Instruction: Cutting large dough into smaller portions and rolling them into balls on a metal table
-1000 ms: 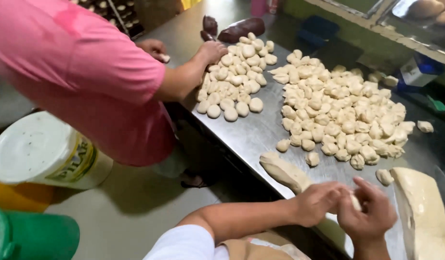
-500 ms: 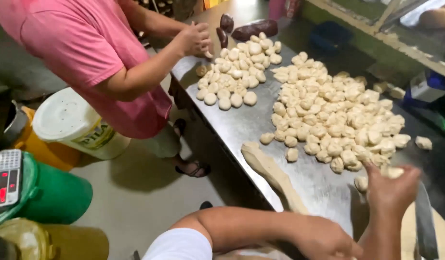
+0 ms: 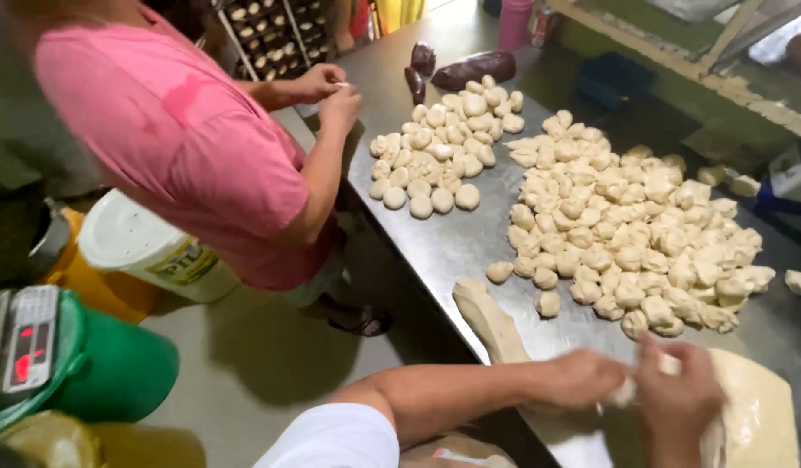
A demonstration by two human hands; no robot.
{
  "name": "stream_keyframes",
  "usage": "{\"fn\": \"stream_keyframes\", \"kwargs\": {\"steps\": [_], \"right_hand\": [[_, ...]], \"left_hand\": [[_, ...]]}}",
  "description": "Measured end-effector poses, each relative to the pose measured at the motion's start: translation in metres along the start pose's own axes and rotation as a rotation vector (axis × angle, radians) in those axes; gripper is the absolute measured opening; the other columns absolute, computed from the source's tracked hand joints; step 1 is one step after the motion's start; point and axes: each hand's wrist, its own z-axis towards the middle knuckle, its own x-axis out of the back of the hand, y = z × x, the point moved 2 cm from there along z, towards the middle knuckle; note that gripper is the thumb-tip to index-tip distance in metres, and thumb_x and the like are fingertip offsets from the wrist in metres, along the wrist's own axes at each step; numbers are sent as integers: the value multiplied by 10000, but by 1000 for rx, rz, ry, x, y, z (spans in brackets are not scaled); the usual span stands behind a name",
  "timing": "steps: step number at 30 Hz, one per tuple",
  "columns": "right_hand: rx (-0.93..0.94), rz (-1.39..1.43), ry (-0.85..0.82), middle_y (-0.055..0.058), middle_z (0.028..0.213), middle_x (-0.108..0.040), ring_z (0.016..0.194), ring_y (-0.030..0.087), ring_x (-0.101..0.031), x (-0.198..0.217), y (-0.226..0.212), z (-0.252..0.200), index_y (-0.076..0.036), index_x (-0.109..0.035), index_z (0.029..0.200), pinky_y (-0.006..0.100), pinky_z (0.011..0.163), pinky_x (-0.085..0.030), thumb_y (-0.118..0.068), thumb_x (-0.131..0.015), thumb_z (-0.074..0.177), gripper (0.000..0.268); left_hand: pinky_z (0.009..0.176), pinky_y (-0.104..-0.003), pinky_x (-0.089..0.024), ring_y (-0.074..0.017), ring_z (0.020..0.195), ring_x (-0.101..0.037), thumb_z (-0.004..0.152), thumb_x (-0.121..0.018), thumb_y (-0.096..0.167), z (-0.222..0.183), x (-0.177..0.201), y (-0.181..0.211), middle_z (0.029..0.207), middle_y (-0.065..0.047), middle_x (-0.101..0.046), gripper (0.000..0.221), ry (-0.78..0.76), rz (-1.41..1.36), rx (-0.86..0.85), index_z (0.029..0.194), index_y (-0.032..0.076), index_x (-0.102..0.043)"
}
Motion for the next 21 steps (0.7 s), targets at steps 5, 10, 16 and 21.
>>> {"fn": "stream_keyframes", "kwargs": {"steps": [5, 10, 16, 21], "right_hand": [[-195, -374, -90, 349, 1527, -511, 1328, 507, -492, 44, -30, 42, 129, -750, 1356, 541, 1054, -386, -562, -842, 884, 842], [258, 15, 134, 218, 1144, -671, 1105, 380, -647, 3, -190, -24, 52, -646, 1255, 535, 1178, -390, -257, -616, 1017, 392], [-62, -545, 258, 78, 792, -644, 753, 373, -607, -22, -117, -10, -115, -671, 845, 497, 859, -468, -392, -880, 992, 376], [-474, -513, 127, 205, 1080, -679, 1020, 457, -632, 11, -64, 32, -46, -633, 1154, 563, 852, -429, -571, -880, 859, 651]], "left_hand": [[1020, -409, -475, -295, 1091, -682, 987, -303, 575, -94, 30, 55, 1163, -184, -731, 591, -464, 68, -293, 1119, 88, -610], [942, -377, -377, -290, 1242, -498, 1058, -330, 415, -6, 82, -38, 1336, -170, -500, 541, -135, -730, -201, 1461, 63, -410], [957, -401, -430, -231, 984, -556, 1096, -337, 305, -31, 75, -53, 1016, -119, -614, 329, -314, -89, -373, 999, 86, -563], [866, -458, -526, -388, 892, -703, 966, -417, 288, -78, 58, -21, 958, -164, -724, 226, -503, 213, -662, 994, 144, -590]]}}
